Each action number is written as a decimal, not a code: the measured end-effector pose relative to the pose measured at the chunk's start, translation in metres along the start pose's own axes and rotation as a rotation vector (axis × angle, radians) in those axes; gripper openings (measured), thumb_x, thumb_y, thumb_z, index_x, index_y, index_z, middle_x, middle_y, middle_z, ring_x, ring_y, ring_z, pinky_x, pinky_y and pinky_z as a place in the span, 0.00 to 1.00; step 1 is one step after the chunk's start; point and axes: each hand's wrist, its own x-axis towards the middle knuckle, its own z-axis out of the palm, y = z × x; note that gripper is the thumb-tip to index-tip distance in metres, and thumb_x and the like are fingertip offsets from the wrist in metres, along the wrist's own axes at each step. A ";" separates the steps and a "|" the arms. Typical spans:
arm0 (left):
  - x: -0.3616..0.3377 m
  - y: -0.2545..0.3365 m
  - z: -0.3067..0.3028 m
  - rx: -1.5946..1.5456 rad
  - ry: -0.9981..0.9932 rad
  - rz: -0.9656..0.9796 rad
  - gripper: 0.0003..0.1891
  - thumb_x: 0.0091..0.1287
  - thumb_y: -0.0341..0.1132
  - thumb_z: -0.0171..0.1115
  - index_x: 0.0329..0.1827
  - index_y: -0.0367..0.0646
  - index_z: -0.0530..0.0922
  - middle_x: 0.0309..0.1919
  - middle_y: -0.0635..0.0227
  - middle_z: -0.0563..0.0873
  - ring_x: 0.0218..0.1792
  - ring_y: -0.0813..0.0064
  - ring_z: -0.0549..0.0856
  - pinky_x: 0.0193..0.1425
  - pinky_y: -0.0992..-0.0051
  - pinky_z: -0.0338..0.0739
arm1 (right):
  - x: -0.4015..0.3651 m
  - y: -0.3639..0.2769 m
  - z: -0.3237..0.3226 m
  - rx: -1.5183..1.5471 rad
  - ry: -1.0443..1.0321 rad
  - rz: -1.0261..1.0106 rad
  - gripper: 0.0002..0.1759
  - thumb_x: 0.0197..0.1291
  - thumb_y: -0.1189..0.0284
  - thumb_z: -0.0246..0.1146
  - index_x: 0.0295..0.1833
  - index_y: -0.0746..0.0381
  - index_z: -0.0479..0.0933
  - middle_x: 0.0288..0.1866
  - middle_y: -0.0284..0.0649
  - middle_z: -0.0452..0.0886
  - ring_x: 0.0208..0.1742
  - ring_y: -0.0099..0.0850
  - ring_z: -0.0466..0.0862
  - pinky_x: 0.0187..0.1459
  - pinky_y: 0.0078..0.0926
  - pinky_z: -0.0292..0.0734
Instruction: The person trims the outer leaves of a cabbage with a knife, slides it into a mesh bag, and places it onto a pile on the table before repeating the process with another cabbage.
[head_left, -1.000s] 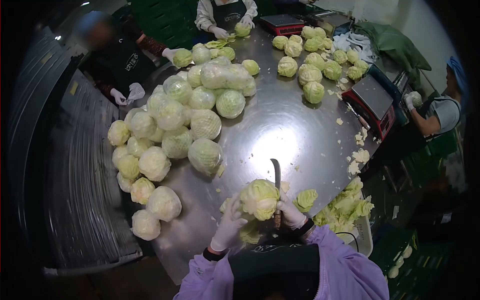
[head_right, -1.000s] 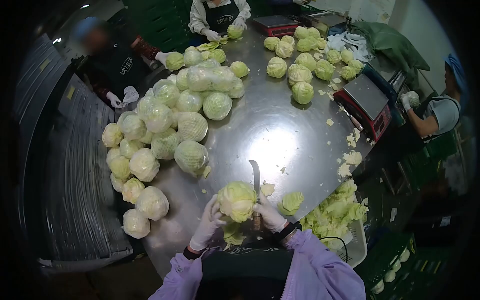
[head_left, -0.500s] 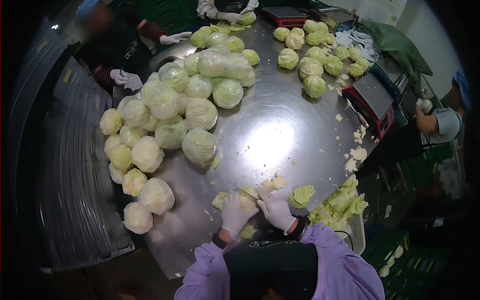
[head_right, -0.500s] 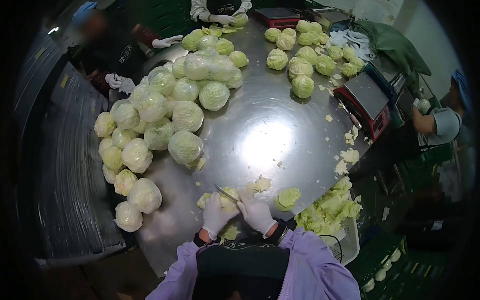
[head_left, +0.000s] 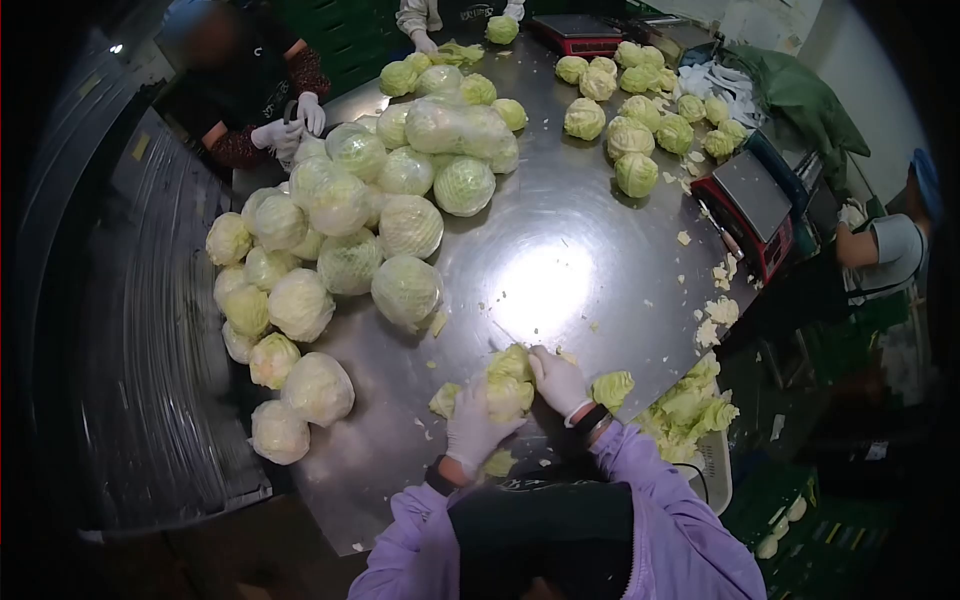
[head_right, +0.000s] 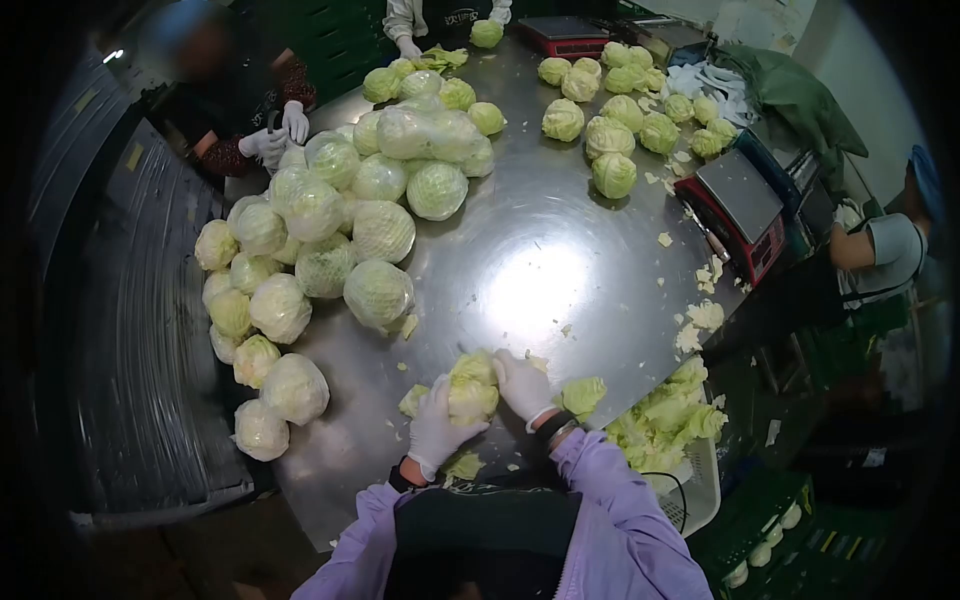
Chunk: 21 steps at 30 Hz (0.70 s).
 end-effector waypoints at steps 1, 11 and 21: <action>-0.005 -0.007 0.000 0.002 -0.001 0.001 0.50 0.42 0.53 0.78 0.65 0.33 0.66 0.59 0.49 0.75 0.56 0.51 0.75 0.60 0.61 0.72 | 0.007 0.011 0.002 -0.045 -0.039 0.054 0.17 0.70 0.57 0.47 0.50 0.56 0.74 0.32 0.50 0.82 0.34 0.52 0.82 0.39 0.48 0.76; -0.013 -0.008 0.017 -0.086 0.097 -0.116 0.49 0.43 0.52 0.77 0.65 0.35 0.65 0.56 0.51 0.74 0.59 0.53 0.73 0.63 0.60 0.69 | -0.053 -0.038 0.000 0.178 -0.017 -0.038 0.33 0.66 0.56 0.58 0.69 0.63 0.62 0.47 0.57 0.80 0.45 0.54 0.82 0.44 0.43 0.77; -0.003 0.000 0.003 -0.047 0.034 -0.115 0.44 0.43 0.58 0.76 0.55 0.34 0.71 0.48 0.50 0.76 0.53 0.51 0.75 0.57 0.60 0.71 | -0.049 -0.002 0.028 0.388 0.024 0.004 0.30 0.66 0.61 0.58 0.69 0.64 0.63 0.58 0.58 0.76 0.55 0.54 0.78 0.55 0.41 0.74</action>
